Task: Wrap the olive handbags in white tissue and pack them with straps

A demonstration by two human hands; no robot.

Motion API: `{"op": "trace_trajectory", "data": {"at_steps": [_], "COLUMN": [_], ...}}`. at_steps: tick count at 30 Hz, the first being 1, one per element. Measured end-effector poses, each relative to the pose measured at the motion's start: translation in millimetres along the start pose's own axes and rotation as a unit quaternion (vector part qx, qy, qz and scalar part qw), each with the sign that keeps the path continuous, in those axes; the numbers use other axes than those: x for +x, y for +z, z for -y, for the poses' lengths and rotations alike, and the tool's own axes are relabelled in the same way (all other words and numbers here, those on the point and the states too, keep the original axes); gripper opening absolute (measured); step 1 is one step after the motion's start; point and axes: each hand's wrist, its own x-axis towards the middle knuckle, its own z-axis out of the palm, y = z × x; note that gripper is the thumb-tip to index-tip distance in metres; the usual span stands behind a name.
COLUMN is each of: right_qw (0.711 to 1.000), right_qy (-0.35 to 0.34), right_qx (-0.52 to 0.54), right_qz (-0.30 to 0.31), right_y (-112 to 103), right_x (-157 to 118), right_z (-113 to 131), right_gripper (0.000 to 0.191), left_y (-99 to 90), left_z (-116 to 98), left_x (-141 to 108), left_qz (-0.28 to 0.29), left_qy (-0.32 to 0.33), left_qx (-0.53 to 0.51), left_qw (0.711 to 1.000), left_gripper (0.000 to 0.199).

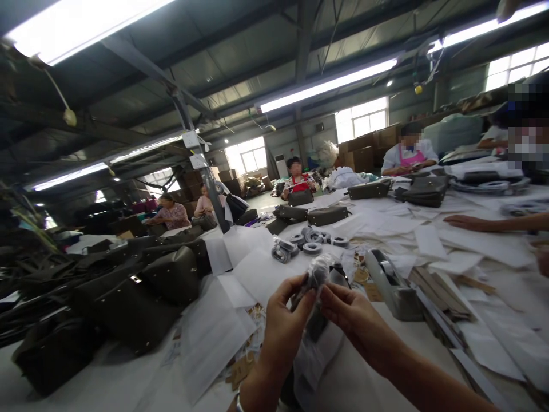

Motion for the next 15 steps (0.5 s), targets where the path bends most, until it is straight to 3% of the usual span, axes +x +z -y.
{"op": "trace_trajectory", "data": {"at_steps": [5,11,15], "right_qw": [0.995,0.982,0.978], "right_qy": [-0.049,-0.069,-0.083], "right_qx": [-0.067,-0.119,-0.128], "right_qz": [-0.060,-0.128,-0.143], "right_y": [4.4,7.1,14.7], "right_x": [3.3,4.0,1.8], "right_z": [-10.2,-20.8,-18.5], "right_gripper": [0.038,0.038,0.039], "left_y": [7.8,3.4,-3.3], "left_z": [1.9,-8.9,-20.1], "left_x": [-11.1,-15.9,-11.9], "left_qz": [-0.062,-0.017,-0.035], "left_qy": [0.070,0.093,0.108], "left_qx": [0.129,0.144,0.254], "left_qw": [0.987,0.985,0.960], "left_gripper": [0.023,0.017,0.022]}}
